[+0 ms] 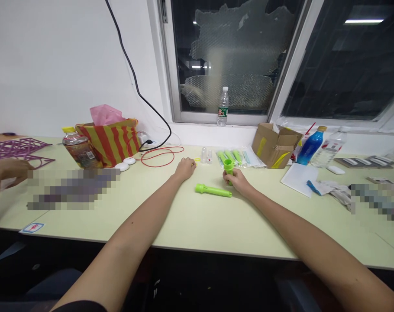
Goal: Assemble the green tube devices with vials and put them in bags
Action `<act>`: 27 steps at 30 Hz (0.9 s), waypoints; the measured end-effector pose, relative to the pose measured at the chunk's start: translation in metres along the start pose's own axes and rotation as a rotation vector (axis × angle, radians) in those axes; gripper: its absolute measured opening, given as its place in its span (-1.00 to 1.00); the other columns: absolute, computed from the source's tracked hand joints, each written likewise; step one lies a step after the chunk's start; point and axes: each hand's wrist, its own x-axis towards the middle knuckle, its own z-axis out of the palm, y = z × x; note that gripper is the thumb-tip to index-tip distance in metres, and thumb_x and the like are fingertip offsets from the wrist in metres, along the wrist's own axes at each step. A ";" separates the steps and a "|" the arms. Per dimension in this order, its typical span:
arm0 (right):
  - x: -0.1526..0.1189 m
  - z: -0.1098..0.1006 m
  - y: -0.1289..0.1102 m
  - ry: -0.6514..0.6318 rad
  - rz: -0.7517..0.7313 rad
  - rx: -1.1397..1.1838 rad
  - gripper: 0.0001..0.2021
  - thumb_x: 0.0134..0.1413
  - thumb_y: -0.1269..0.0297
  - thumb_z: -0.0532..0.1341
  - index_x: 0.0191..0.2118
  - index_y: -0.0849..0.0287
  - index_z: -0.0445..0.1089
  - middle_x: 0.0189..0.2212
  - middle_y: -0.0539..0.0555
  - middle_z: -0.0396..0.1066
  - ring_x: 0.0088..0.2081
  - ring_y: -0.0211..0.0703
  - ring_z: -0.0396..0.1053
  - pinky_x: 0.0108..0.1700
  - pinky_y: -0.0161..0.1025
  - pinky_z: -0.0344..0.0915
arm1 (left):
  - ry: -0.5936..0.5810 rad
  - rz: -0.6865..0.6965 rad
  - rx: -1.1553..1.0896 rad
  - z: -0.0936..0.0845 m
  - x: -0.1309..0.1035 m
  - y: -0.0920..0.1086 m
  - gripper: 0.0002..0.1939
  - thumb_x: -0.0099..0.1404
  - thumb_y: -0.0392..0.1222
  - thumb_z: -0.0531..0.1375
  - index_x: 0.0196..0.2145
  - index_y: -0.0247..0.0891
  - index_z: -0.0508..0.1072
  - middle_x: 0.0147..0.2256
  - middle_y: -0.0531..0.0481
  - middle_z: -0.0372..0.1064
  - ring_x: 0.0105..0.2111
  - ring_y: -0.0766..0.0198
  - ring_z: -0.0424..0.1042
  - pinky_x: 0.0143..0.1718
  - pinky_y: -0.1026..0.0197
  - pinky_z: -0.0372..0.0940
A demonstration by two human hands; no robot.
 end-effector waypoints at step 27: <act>-0.008 -0.016 -0.016 0.033 -0.191 -0.593 -0.32 0.07 0.20 0.17 0.32 0.11 0.03 -0.48 -0.03 0.34 -0.45 -0.11 0.26 -0.34 -0.23 0.15 | 0.052 0.264 -0.819 -0.020 -0.038 0.116 -0.88 0.29 -0.17 0.14 -0.32 -0.26 0.42 -0.24 -0.03 0.36 -0.30 0.31 0.34 -0.24 0.22 0.29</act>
